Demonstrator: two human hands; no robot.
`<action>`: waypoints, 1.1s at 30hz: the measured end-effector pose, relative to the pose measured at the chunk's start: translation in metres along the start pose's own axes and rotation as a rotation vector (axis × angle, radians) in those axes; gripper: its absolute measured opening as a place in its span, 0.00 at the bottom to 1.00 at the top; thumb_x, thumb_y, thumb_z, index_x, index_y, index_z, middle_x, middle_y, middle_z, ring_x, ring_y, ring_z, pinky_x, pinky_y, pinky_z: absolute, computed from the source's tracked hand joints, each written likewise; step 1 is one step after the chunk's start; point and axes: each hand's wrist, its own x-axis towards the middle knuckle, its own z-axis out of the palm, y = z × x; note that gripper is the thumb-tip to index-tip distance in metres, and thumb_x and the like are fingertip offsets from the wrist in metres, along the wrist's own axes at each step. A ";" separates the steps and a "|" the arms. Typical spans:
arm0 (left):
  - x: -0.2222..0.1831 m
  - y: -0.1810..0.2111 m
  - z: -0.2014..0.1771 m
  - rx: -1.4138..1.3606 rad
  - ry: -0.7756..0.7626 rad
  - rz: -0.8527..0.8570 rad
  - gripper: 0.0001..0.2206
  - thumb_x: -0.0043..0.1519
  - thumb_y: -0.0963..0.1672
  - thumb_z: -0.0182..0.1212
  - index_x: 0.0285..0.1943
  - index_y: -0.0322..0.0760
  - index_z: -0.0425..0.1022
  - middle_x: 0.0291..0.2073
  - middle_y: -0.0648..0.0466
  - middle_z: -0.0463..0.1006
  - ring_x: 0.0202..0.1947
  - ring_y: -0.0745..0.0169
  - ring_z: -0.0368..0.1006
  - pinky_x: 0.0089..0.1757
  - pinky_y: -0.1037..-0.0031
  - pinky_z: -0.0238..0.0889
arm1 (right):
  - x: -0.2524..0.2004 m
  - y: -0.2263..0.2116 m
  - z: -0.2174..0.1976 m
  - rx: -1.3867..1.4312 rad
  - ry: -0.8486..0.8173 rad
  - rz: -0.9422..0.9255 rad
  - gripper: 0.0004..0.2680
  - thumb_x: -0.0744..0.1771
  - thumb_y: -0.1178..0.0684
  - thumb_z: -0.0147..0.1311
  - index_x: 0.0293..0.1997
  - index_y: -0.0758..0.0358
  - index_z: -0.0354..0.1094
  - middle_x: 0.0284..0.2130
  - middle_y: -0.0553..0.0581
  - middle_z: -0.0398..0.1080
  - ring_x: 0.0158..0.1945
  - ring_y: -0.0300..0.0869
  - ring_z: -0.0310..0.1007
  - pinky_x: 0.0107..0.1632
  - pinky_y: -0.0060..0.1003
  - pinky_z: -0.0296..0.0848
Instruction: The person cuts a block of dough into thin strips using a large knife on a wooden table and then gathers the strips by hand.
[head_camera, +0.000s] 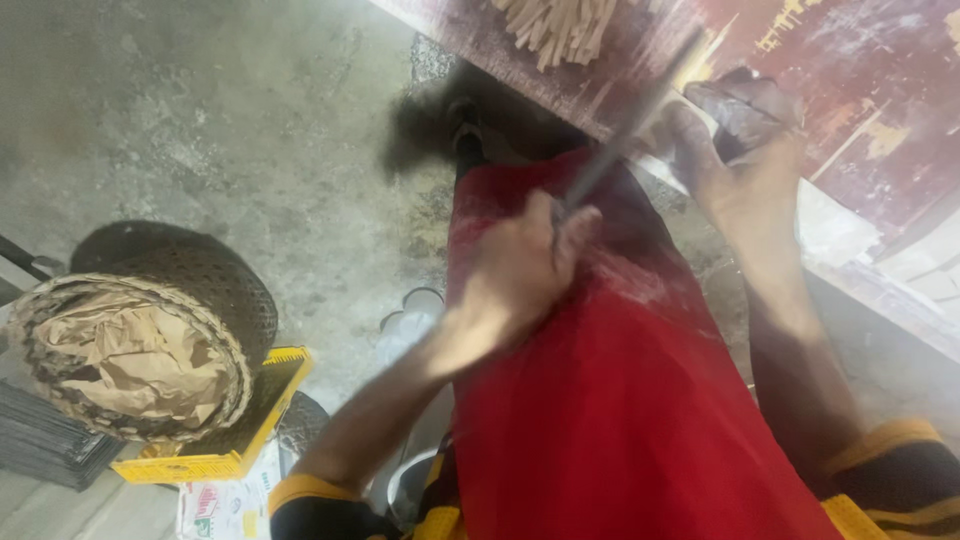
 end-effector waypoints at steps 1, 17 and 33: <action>0.002 -0.002 0.006 0.050 0.114 0.152 0.20 0.71 0.54 0.43 0.41 0.34 0.65 0.16 0.49 0.71 0.13 0.50 0.69 0.15 0.59 0.59 | 0.001 -0.001 0.001 -0.172 0.031 -0.199 0.04 0.69 0.58 0.60 0.45 0.67 0.72 0.37 0.59 0.74 0.36 0.41 0.74 0.36 0.33 0.71; 0.046 0.023 0.023 0.212 0.346 0.353 0.20 0.72 0.53 0.47 0.41 0.31 0.67 0.19 0.41 0.75 0.20 0.39 0.76 0.22 0.54 0.68 | 0.001 0.012 -0.002 -0.267 0.040 -0.394 0.04 0.70 0.65 0.63 0.47 0.72 0.72 0.40 0.59 0.71 0.39 0.41 0.70 0.39 0.35 0.68; 0.009 -0.006 0.035 0.081 0.154 0.220 0.21 0.70 0.55 0.43 0.41 0.34 0.66 0.16 0.47 0.72 0.14 0.51 0.74 0.16 0.60 0.64 | -0.002 0.017 -0.006 -0.234 -0.030 -0.357 0.06 0.70 0.69 0.56 0.51 0.71 0.74 0.40 0.61 0.71 0.36 0.41 0.72 0.32 0.33 0.69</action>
